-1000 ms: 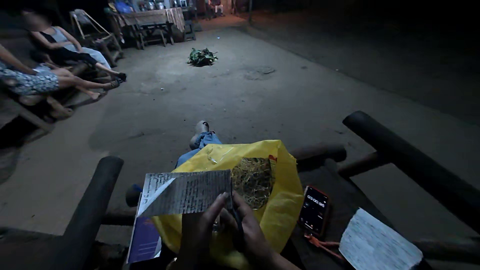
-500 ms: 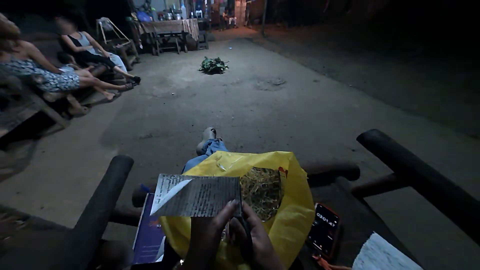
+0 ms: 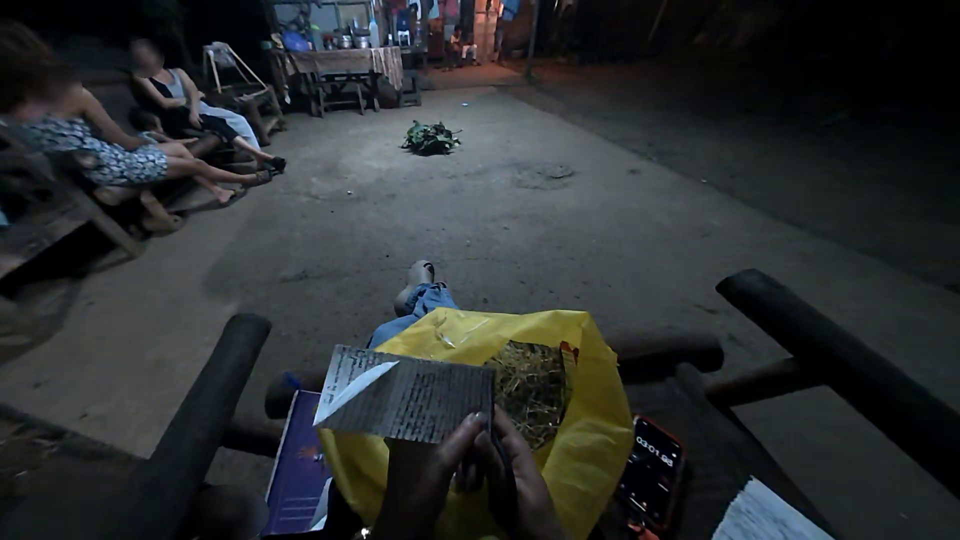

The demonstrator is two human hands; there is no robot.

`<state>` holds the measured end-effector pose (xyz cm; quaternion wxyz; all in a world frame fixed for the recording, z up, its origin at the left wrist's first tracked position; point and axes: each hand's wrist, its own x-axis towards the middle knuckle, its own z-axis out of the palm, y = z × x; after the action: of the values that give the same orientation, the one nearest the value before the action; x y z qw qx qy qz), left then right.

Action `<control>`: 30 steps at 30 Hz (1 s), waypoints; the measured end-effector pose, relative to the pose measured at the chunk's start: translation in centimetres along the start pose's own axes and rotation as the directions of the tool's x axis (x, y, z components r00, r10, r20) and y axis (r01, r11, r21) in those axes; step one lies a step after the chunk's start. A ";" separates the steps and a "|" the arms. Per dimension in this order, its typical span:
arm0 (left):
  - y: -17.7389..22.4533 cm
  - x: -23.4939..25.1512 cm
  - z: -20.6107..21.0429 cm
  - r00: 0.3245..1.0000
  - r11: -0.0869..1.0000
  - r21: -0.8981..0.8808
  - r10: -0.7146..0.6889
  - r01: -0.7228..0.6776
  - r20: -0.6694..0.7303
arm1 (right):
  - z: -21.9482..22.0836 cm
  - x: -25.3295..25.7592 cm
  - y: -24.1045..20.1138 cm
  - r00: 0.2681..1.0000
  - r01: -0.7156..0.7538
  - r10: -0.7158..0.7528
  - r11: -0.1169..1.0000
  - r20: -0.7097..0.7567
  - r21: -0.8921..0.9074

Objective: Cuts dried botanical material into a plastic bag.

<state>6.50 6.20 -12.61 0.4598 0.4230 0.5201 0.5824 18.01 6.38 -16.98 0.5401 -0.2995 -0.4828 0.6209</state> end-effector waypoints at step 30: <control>0.0 0.3 0.0 0.960 0.989 -0.066 0.112 -0.133 -0.256 | -0.5 -0.5 0.0 0.974 0.023 0.021 0.981 0.224 -0.193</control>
<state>6.46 6.54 -12.62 0.3701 0.3578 0.5226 0.6796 18.56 6.02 -17.21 0.4505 -0.2783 -0.5993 0.6005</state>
